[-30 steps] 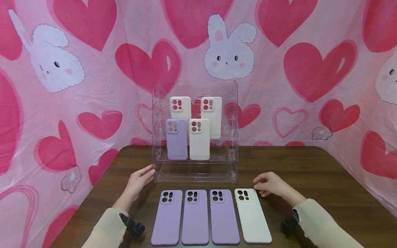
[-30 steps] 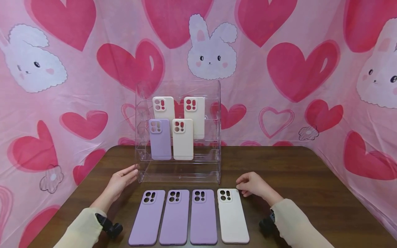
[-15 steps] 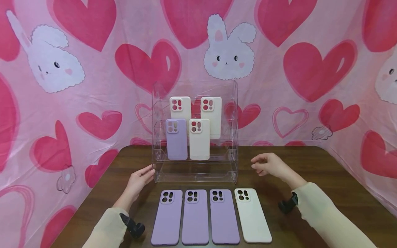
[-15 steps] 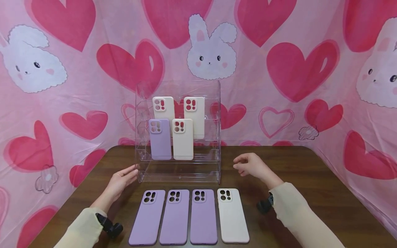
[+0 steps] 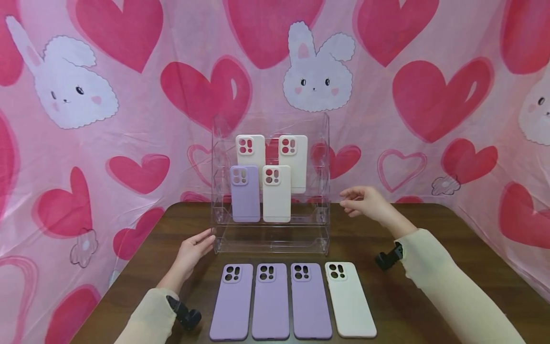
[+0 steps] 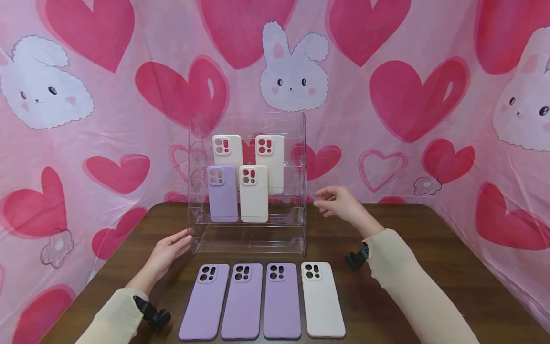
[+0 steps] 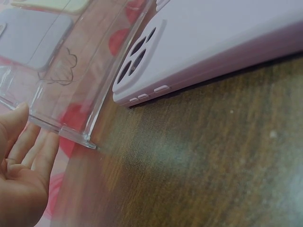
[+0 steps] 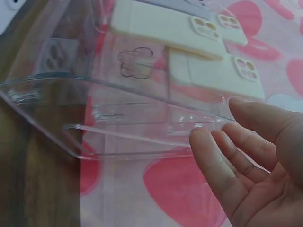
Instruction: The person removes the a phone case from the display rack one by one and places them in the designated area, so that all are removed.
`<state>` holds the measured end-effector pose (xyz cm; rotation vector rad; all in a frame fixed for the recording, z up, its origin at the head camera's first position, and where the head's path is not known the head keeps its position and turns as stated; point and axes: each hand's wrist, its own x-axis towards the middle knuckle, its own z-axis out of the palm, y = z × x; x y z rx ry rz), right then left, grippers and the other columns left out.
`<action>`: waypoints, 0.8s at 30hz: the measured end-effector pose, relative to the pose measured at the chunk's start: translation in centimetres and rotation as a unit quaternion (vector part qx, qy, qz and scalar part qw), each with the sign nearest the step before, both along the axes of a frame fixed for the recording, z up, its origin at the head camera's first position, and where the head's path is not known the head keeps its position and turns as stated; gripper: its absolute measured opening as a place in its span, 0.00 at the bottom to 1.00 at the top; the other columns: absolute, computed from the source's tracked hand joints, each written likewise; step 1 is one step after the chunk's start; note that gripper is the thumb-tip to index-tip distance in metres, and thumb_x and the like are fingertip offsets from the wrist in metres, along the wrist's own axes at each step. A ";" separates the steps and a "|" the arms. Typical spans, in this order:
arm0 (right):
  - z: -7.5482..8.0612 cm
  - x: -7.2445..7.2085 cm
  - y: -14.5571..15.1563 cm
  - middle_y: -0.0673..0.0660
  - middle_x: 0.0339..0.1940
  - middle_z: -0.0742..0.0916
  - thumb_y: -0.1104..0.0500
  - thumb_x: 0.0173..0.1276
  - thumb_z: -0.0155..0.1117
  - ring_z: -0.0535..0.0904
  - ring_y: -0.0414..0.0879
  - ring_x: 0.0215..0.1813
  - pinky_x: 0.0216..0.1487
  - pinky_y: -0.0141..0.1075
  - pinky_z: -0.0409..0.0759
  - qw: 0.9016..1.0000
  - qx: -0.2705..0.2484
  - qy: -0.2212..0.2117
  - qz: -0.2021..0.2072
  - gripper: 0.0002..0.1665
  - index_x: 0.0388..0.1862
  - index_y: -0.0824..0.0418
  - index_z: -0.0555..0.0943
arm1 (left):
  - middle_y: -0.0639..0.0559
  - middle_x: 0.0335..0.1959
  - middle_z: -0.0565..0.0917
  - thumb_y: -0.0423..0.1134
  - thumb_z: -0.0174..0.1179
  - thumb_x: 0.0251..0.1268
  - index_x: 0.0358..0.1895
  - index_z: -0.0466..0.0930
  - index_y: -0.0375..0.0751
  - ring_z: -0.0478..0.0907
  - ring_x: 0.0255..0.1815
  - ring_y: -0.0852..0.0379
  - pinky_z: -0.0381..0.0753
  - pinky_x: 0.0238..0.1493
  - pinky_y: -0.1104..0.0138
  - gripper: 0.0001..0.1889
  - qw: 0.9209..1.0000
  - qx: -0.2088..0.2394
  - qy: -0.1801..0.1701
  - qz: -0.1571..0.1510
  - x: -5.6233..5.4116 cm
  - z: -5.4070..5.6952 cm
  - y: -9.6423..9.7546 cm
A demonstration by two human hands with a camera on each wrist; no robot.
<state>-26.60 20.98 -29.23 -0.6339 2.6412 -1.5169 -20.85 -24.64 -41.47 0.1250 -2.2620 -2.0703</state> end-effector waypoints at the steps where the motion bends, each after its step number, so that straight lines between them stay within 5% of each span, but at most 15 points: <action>1: 0.2 -0.2 -0.2 0.67 0.37 0.81 0.63 0.63 0.62 0.81 0.50 0.34 0.35 0.41 0.84 1.000 -0.003 0.005 0.001 0.22 0.52 0.76 0.73 | 0.37 0.64 0.65 0.38 0.55 0.66 0.64 0.63 0.28 0.67 0.60 0.44 0.73 0.54 0.65 0.26 1.000 0.000 0.000 0.000 0.0 0.0 0.0; 10: 2.2 -1.2 -2.5 0.65 0.37 0.80 0.62 0.62 0.64 0.79 0.63 0.39 0.36 0.41 0.84 0.999 -0.022 0.035 0.004 0.23 0.53 0.73 0.74 | 0.37 0.64 0.64 0.37 0.55 0.67 0.64 0.63 0.28 0.67 0.60 0.44 0.72 0.55 0.65 0.26 1.000 0.002 -0.003 -0.002 0.0 0.1 0.1; 16: 2.9 -1.8 -4.3 0.65 0.38 0.79 0.62 0.61 0.65 0.80 0.60 0.39 0.39 0.49 0.82 0.998 -0.043 0.036 0.008 0.24 0.54 0.72 0.74 | 0.37 0.64 0.64 0.37 0.55 0.66 0.64 0.63 0.28 0.67 0.60 0.44 0.73 0.54 0.65 0.26 1.000 0.004 0.000 -0.002 0.0 0.1 0.1; 24: 3.7 -2.4 -6.9 0.64 0.42 0.80 0.58 0.60 0.67 0.80 0.53 0.39 0.37 0.41 0.84 0.999 -0.026 0.048 -0.003 0.28 0.57 0.67 0.72 | 0.37 0.64 0.64 0.37 0.55 0.66 0.64 0.63 0.28 0.67 0.60 0.44 0.72 0.54 0.65 0.26 1.000 0.003 0.001 -0.001 0.0 0.0 0.0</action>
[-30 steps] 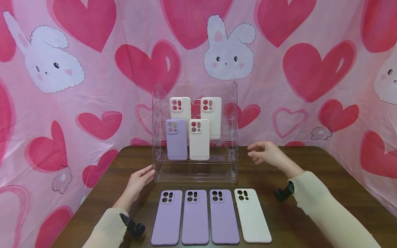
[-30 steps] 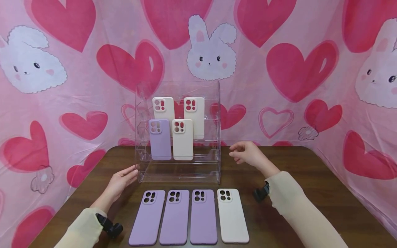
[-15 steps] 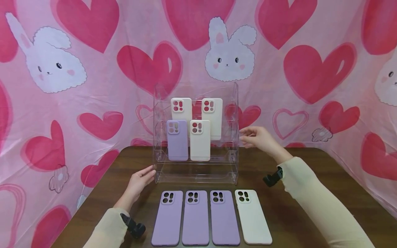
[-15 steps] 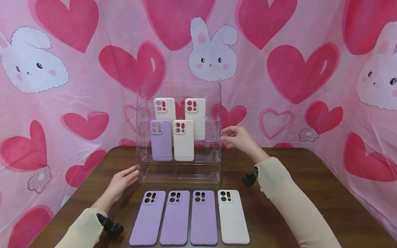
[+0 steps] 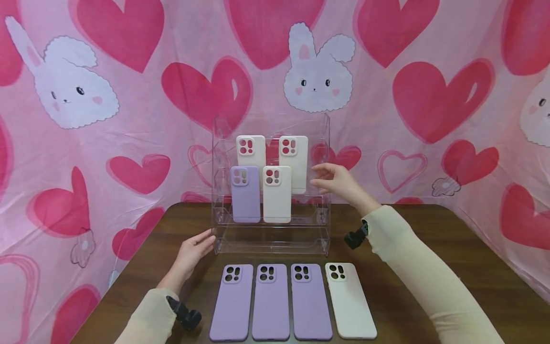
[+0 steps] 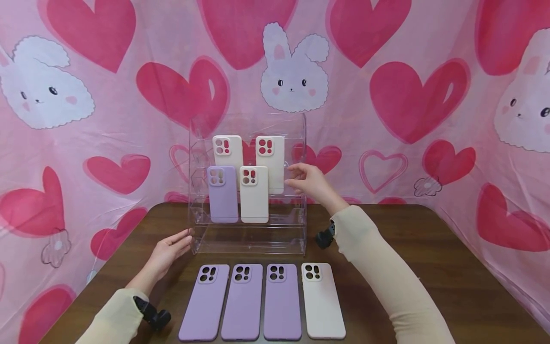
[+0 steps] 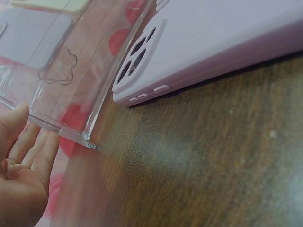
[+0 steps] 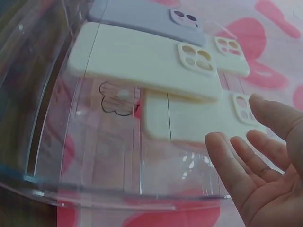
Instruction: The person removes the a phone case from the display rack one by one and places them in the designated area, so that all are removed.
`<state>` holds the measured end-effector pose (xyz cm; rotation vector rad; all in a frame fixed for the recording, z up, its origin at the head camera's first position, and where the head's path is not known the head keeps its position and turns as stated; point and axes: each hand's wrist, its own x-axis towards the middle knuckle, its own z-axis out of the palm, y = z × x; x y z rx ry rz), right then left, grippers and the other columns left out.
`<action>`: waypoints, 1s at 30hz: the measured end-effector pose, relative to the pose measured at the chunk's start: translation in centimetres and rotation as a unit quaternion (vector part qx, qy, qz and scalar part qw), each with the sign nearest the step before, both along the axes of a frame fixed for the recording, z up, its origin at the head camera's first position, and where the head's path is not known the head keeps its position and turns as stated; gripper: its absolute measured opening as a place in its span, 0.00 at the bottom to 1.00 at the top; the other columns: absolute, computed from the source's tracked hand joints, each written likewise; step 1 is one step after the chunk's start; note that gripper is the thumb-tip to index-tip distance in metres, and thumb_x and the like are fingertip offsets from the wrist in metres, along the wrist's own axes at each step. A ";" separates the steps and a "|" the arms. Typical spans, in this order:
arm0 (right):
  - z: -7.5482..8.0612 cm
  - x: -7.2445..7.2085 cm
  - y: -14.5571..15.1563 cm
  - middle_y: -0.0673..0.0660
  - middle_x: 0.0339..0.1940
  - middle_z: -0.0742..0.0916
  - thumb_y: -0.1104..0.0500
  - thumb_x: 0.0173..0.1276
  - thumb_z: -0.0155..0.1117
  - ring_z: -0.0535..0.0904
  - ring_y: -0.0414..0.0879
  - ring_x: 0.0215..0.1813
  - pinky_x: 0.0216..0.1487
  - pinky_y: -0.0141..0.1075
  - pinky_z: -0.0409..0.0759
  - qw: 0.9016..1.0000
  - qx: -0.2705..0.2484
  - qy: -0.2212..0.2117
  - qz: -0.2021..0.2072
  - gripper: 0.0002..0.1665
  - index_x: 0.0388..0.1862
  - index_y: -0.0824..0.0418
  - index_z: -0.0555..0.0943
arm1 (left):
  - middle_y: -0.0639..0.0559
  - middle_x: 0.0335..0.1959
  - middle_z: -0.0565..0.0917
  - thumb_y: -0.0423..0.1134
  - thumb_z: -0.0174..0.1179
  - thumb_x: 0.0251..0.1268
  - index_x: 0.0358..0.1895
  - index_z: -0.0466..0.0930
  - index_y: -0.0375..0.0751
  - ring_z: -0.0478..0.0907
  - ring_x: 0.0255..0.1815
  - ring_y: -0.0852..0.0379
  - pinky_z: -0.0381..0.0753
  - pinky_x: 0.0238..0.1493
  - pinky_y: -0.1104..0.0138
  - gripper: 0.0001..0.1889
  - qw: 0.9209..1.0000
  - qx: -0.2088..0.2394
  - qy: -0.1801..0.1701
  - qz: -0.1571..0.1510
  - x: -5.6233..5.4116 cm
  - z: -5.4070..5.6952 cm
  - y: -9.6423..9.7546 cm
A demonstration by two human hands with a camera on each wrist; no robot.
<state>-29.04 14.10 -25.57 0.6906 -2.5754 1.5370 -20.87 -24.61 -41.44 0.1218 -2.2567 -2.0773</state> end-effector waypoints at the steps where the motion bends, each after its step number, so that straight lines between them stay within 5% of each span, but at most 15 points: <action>1: 0.0 -0.1 -0.3 0.64 0.42 0.80 0.59 0.60 0.66 0.80 0.54 0.40 0.37 0.41 0.84 1.000 0.001 0.001 -0.001 0.28 0.58 0.67 0.72 | 0.37 0.64 0.64 0.37 0.55 0.67 0.64 0.62 0.28 0.67 0.60 0.44 0.72 0.55 0.65 0.26 1.000 0.000 -0.001 -0.001 0.0 0.0 0.0; 8: 0.2 -0.8 -2.2 0.66 0.45 0.79 0.63 0.61 0.65 0.78 0.57 0.44 0.40 0.46 0.82 1.000 -0.015 -0.005 -0.002 0.27 0.59 0.67 0.71 | 0.37 0.64 0.64 0.38 0.55 0.67 0.64 0.62 0.28 0.67 0.60 0.44 0.72 0.55 0.65 0.27 1.000 0.000 -0.005 -0.003 0.0 0.1 0.0; 30: -0.5 -2.2 -6.0 0.65 0.48 0.79 0.62 0.60 0.66 0.76 0.55 0.48 0.36 0.40 0.84 0.999 -0.009 -0.036 -0.015 0.31 0.63 0.62 0.69 | 0.37 0.64 0.64 0.37 0.54 0.67 0.65 0.61 0.28 0.65 0.61 0.44 0.70 0.56 0.64 0.26 1.000 -0.004 -0.007 -0.007 0.1 0.3 0.0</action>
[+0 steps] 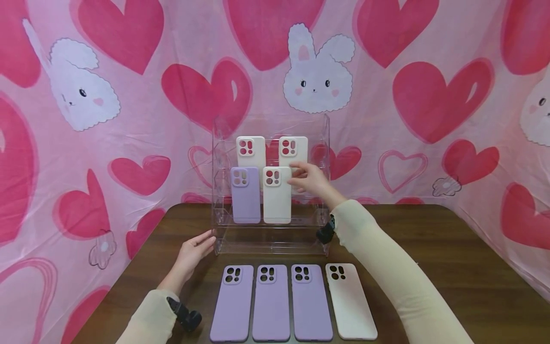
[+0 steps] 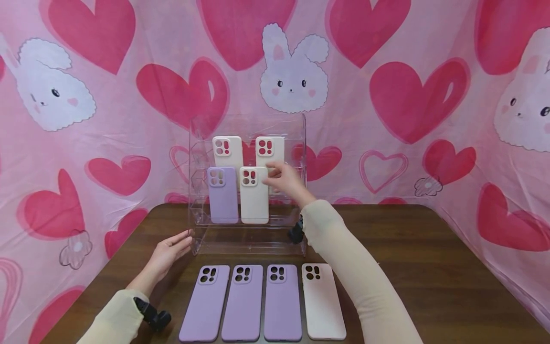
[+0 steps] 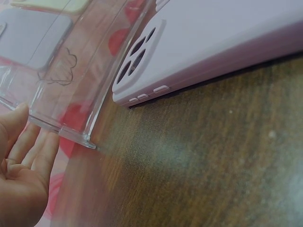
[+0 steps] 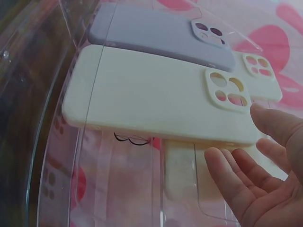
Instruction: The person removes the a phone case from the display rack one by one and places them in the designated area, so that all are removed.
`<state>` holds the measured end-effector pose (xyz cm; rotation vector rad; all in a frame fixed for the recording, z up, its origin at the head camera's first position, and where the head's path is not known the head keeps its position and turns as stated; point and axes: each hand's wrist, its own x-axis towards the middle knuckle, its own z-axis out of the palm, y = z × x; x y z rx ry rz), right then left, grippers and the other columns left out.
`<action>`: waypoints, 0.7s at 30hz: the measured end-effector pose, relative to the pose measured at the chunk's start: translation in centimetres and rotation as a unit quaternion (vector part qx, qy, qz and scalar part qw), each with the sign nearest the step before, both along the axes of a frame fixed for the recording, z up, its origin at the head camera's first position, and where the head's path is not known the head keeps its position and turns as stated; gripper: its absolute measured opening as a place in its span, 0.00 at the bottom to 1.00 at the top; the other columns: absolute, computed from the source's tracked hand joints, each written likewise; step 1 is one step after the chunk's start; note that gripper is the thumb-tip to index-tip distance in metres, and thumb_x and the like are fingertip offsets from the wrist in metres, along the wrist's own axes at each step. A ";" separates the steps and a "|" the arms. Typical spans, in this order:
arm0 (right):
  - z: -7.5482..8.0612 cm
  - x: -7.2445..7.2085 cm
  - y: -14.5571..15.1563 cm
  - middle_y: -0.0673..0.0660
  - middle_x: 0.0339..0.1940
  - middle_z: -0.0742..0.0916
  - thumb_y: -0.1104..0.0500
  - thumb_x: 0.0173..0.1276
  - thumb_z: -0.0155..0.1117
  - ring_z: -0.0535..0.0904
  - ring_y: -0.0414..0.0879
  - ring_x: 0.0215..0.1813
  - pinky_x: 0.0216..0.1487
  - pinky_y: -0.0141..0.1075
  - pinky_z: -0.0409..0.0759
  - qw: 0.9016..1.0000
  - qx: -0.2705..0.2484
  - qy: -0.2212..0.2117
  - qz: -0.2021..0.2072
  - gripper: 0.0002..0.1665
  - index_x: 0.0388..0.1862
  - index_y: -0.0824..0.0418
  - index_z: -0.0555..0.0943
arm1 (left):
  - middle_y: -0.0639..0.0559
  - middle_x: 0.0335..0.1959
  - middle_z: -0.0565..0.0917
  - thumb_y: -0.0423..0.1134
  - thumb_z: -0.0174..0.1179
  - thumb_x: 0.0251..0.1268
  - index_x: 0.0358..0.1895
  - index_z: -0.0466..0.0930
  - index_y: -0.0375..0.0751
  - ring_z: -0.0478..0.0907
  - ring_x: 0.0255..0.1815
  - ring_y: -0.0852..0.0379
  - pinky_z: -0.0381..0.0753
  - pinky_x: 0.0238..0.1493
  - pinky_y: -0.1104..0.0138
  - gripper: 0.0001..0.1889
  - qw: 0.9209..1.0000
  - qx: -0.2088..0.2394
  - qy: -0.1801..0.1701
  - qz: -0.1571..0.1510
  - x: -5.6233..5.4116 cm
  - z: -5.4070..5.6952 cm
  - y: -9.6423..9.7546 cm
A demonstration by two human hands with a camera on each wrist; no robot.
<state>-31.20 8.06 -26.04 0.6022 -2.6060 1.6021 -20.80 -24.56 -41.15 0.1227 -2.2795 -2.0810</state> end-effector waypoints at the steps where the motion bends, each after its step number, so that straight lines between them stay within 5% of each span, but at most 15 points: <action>1: 0.0 0.0 -0.1 0.65 0.47 0.79 0.62 0.61 0.66 0.76 0.55 0.48 0.36 0.40 0.84 1.000 0.002 0.000 -0.002 0.31 0.63 0.62 0.69 | 0.37 0.65 0.64 0.38 0.54 0.67 0.65 0.61 0.28 0.65 0.61 0.44 0.70 0.57 0.63 0.27 1.000 -0.003 -0.001 -0.001 0.0 0.0 0.0; 7: -0.2 0.2 -0.7 0.62 0.46 0.80 0.60 0.61 0.66 0.76 0.53 0.47 0.36 0.38 0.84 1.000 0.009 0.003 -0.024 0.31 0.63 0.58 0.70 | 0.37 0.65 0.63 0.38 0.54 0.67 0.65 0.61 0.29 0.65 0.61 0.44 0.69 0.57 0.63 0.27 1.000 -0.006 -0.003 -0.002 0.2 0.1 0.0; 15: -0.3 0.1 -0.9 0.62 0.44 0.79 0.63 0.61 0.65 0.76 0.53 0.46 0.45 0.46 0.81 0.998 -0.055 -0.002 -0.041 0.19 0.52 0.62 0.75 | 0.37 0.65 0.64 0.38 0.54 0.67 0.65 0.61 0.29 0.65 0.61 0.44 0.71 0.56 0.64 0.27 1.000 -0.005 0.000 -0.001 0.2 0.1 0.0; 21: -0.4 0.3 -0.8 0.62 0.40 0.82 0.64 0.61 0.65 0.79 0.53 0.41 0.42 0.44 0.82 0.997 -0.064 0.008 -0.040 0.16 0.48 0.64 0.77 | 0.36 0.64 0.64 0.37 0.54 0.67 0.64 0.62 0.27 0.66 0.61 0.44 0.72 0.55 0.65 0.26 1.000 0.002 0.005 0.001 0.2 0.0 0.0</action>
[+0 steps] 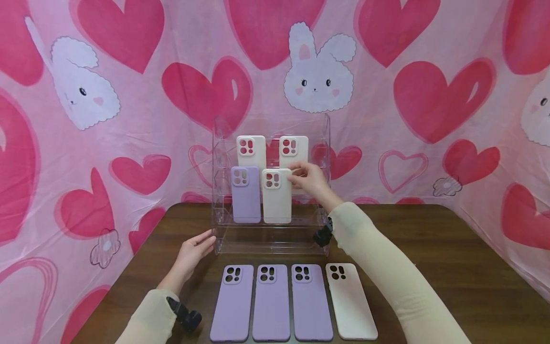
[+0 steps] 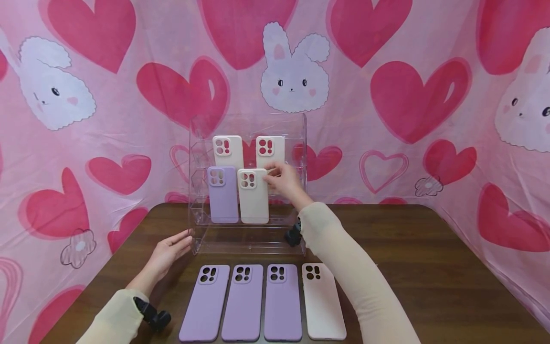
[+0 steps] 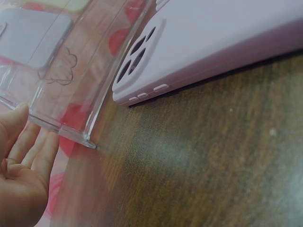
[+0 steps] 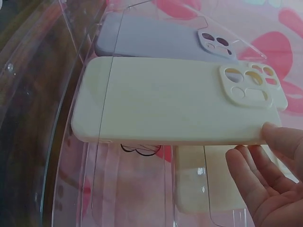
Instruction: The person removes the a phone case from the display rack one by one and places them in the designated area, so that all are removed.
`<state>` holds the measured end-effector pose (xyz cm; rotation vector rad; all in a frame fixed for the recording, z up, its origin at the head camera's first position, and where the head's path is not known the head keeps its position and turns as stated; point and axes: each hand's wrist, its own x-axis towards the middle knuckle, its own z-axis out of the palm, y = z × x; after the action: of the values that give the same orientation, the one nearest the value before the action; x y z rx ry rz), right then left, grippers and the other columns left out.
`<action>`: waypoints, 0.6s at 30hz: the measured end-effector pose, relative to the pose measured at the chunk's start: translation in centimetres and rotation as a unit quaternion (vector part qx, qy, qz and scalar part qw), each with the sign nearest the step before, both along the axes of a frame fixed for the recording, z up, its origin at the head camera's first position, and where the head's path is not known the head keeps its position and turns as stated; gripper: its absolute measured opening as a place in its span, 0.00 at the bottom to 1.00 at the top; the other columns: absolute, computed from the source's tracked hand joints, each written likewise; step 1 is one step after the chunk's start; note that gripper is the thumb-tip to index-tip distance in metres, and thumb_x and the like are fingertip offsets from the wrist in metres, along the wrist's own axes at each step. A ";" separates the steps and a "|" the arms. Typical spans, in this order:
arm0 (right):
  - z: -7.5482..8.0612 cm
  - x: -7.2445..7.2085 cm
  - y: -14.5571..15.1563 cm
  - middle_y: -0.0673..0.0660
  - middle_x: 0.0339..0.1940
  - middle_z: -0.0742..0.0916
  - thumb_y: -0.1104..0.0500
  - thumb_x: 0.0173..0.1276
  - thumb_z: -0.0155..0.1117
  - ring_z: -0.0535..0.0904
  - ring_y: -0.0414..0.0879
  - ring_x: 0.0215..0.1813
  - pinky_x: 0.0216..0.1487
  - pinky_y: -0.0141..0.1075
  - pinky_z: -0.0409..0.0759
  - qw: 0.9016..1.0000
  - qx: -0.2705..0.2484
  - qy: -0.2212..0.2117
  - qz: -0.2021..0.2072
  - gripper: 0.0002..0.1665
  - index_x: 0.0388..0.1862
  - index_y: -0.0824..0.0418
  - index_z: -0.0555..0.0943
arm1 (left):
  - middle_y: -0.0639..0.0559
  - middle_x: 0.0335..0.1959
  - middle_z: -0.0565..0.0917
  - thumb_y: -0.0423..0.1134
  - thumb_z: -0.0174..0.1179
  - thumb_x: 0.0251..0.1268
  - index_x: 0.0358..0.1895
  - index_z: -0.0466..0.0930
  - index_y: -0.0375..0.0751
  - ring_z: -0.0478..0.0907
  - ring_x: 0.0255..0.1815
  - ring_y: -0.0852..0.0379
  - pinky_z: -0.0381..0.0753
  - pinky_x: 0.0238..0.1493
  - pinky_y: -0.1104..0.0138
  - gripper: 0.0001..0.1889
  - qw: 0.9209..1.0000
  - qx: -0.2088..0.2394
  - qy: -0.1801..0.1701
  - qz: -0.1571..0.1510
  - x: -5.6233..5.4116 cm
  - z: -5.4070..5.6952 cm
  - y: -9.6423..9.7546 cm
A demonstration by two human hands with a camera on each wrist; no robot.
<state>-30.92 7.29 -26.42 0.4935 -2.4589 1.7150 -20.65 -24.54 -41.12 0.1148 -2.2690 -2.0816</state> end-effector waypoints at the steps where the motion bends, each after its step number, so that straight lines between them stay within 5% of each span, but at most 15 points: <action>1: 0.0 0.1 0.0 0.62 0.40 0.82 0.64 0.61 0.65 0.80 0.53 0.40 0.41 0.43 0.83 1.000 0.004 0.004 0.000 0.16 0.48 0.64 0.78 | 0.36 0.64 0.64 0.37 0.54 0.67 0.64 0.62 0.27 0.66 0.61 0.44 0.72 0.55 0.65 0.26 1.000 0.001 0.000 0.000 0.0 0.0 0.0; 18: -0.1 0.9 0.8 0.62 0.38 0.83 0.62 0.61 0.66 0.81 0.52 0.37 0.37 0.40 0.84 0.999 0.009 0.031 0.003 0.15 0.45 0.65 0.79 | 0.36 0.64 0.64 0.35 0.52 0.68 0.64 0.62 0.25 0.65 0.61 0.45 0.72 0.55 0.64 0.24 1.000 0.002 0.010 0.004 0.0 -0.1 0.1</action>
<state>-30.05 8.10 -26.51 0.5481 -2.4349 1.6544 -20.64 -24.39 -41.18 0.1008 -2.2503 -2.0728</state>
